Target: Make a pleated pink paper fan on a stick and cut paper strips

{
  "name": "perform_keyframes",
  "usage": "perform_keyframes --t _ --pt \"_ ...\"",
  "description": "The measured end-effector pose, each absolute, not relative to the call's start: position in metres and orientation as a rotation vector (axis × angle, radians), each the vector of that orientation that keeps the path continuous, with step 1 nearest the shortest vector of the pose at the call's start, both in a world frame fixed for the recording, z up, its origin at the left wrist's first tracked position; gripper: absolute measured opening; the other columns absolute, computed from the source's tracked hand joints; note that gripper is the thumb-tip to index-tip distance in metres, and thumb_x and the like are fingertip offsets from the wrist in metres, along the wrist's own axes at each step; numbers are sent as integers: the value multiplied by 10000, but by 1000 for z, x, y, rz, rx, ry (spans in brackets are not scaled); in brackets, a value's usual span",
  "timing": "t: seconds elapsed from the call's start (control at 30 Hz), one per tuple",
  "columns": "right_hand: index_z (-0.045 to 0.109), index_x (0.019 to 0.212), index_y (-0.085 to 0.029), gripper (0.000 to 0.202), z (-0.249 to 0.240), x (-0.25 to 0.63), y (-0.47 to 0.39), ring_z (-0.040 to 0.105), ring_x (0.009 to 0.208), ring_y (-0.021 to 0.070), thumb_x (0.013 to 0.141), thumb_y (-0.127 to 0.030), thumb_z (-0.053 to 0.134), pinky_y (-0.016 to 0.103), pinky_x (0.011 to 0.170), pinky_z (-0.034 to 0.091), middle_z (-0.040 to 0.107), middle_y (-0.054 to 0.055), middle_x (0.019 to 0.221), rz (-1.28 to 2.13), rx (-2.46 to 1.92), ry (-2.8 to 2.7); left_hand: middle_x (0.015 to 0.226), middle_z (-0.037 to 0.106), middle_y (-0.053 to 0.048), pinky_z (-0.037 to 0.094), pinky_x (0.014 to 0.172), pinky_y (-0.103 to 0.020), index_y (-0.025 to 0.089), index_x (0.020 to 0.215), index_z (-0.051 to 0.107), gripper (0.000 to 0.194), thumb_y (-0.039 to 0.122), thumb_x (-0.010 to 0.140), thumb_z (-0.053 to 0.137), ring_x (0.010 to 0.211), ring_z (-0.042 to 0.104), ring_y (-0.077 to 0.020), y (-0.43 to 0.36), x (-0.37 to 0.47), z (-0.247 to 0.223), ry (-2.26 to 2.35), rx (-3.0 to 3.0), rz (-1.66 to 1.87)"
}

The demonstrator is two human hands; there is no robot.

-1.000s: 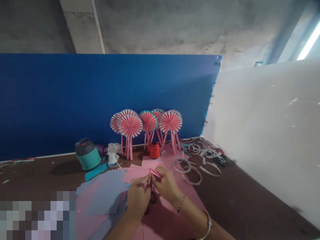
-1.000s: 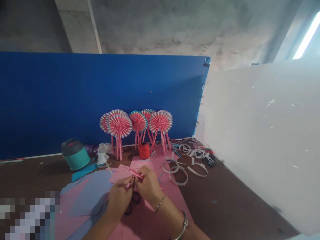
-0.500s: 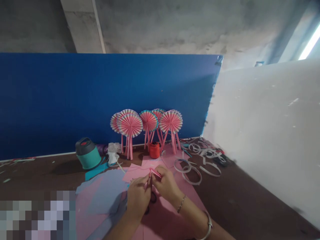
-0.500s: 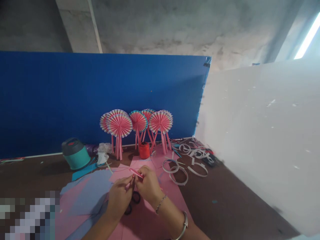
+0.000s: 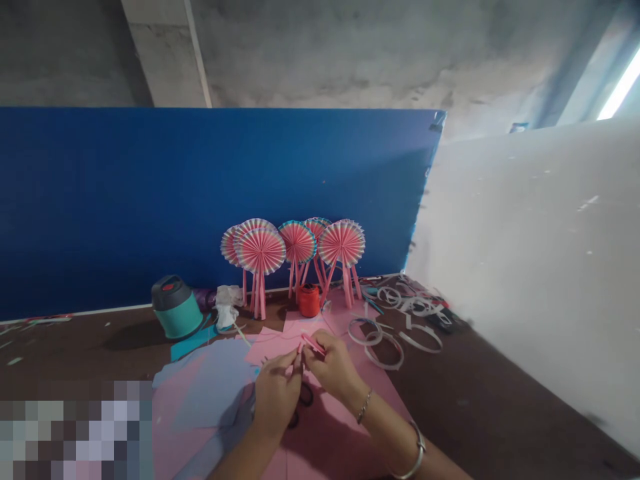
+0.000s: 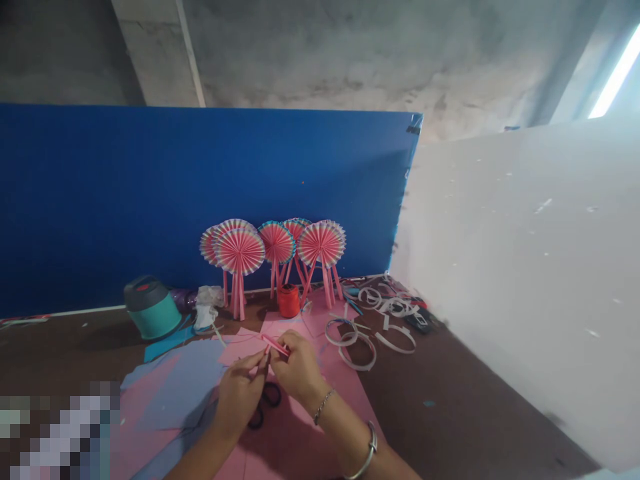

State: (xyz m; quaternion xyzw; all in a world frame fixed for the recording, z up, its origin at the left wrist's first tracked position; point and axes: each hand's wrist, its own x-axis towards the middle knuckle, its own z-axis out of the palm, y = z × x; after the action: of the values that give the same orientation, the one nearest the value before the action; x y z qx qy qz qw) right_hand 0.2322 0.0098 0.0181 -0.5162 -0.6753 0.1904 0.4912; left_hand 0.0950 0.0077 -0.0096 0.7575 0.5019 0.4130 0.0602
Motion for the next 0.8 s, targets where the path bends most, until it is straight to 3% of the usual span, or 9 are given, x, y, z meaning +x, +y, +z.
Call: perform_keyframes --t 0.17,0.37,0.5,0.6,0.7,0.8 --pt "444 542 -196 165 24 234 8 441 544 111 704 -206 478 217 525 344 470 -23 563 546 -1225 -1591 801 756 -51 508 705 -275 221 871 735 307 331 882 449 751 689 -202 9 94 -9 1499 2163 1298" --pt "532 576 -181 116 34 258 15 382 493 102 655 -262 506 217 479 313 428 -44 509 612 -1254 -1387 565 638 -4 427 547 -239 191 700 695 455 426 899 361 570 590 -169 18 81 3 1561 1872 1321" --pt "572 609 -167 198 33 285 27 420 497 123 660 -352 525 237 474 336 482 -22 516 578 -1304 -1148 470 542 21 376 494 -232 185 639 655 476 483 878 372 496 525 -153 30 62 4 1754 1713 1442" --pt "652 823 -143 293 32 298 29 518 543 158 690 -387 558 258 514 381 587 10 610 435 -1501 -1157 587 661 -15 432 560 -246 188 720 690 447 471 883 384 592 611 -179 36 55 -1 1856 1710 1510" --pt "589 1150 -181 544 34 297 24 623 710 205 693 -473 621 281 600 428 673 46 874 298 -1687 -1368 872 757 -89 494 697 -299 180 929 724 426 456 882 403 809 687 -235 37 55 -8 1907 1826 1561" --pt "614 1045 -216 384 36 283 14 633 803 210 863 -512 449 292 672 429 680 45 891 249 -1684 -1586 967 752 -121 510 772 -342 165 994 722 434 433 895 395 879 698 -252 37 60 -13 1892 2010 1616"
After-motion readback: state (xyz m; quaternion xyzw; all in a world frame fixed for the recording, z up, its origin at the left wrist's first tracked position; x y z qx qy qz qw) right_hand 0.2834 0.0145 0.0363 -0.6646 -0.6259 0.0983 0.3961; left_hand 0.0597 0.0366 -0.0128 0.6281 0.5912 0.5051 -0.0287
